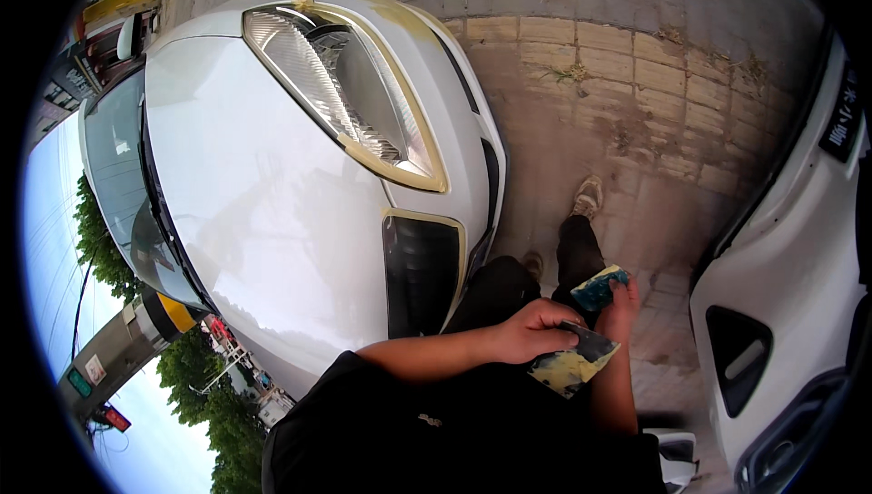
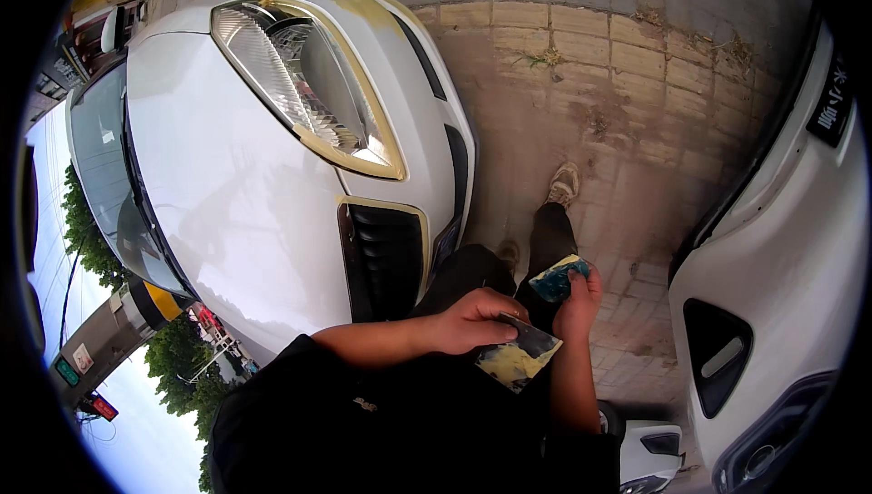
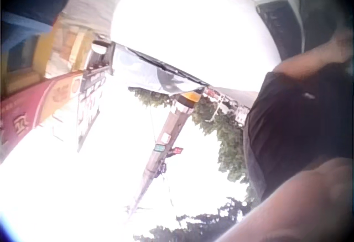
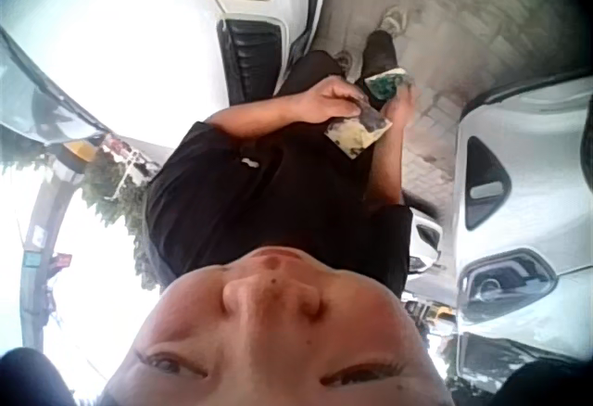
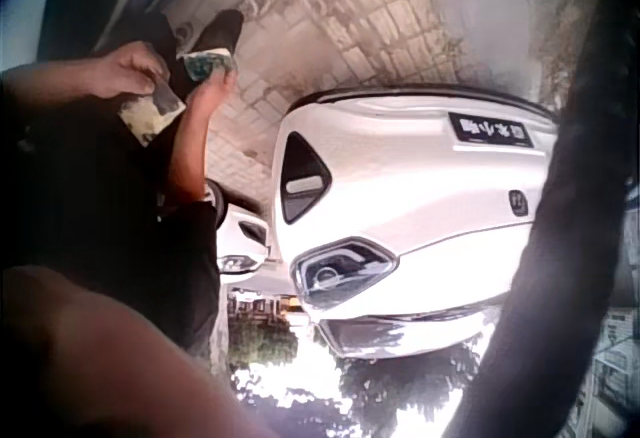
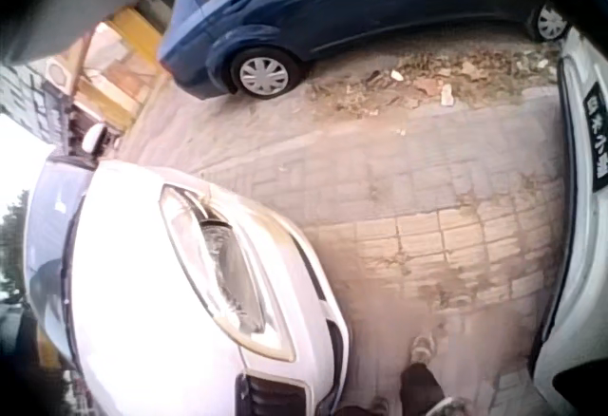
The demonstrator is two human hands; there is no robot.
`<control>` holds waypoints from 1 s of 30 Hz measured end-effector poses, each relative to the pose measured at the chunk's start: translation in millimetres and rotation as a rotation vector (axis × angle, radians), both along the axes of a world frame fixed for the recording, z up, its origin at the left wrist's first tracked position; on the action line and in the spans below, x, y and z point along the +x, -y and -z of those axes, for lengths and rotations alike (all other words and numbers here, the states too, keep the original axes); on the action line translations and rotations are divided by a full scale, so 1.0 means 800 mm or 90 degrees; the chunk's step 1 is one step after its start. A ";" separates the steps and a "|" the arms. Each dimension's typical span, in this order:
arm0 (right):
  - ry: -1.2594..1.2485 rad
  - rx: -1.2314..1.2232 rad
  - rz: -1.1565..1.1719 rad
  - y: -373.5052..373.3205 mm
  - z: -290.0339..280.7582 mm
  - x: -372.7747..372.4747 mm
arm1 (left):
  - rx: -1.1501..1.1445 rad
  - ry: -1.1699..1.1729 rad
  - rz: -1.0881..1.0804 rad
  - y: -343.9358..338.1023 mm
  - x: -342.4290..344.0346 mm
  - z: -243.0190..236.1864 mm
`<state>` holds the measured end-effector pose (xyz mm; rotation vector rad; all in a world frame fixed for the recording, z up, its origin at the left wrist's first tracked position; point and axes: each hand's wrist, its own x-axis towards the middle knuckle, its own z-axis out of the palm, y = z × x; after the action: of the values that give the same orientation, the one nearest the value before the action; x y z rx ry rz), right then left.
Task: The person applies a yellow body filler to the front bumper of a white car using a putty knife and a small scraper. They repeatedly transfer the filler from the knife to the car's surface, smoothing it into the damaged area around the grille and headlight.
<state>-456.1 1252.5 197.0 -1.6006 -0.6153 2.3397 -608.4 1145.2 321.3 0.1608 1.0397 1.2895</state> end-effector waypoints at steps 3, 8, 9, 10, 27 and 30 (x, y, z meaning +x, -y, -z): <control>0.021 -0.006 -0.021 -0.034 0.001 -0.036 | -0.004 0.028 -0.041 -0.031 -0.045 -0.006; 0.054 -0.006 -0.080 -0.079 -0.023 -0.121 | 0.016 0.021 -0.055 -0.066 -0.118 -0.014; 0.046 -0.008 -0.087 -0.084 -0.023 -0.132 | 0.015 0.031 -0.053 -0.070 -0.129 -0.014; 0.037 -0.010 -0.094 -0.090 -0.024 -0.144 | 0.014 0.041 -0.052 -0.075 -0.137 -0.012; -0.033 -0.048 -0.143 -0.221 -0.105 -0.486 | -0.002 0.029 -0.106 -0.192 -0.415 -0.066; -0.007 -0.024 -0.183 -0.245 -0.098 -0.519 | -0.015 0.034 -0.146 -0.210 -0.445 -0.076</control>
<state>-871.7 1448.2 275.2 -1.6068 -0.8543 2.5723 -964.1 1313.4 382.4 -0.0120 1.0488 1.4801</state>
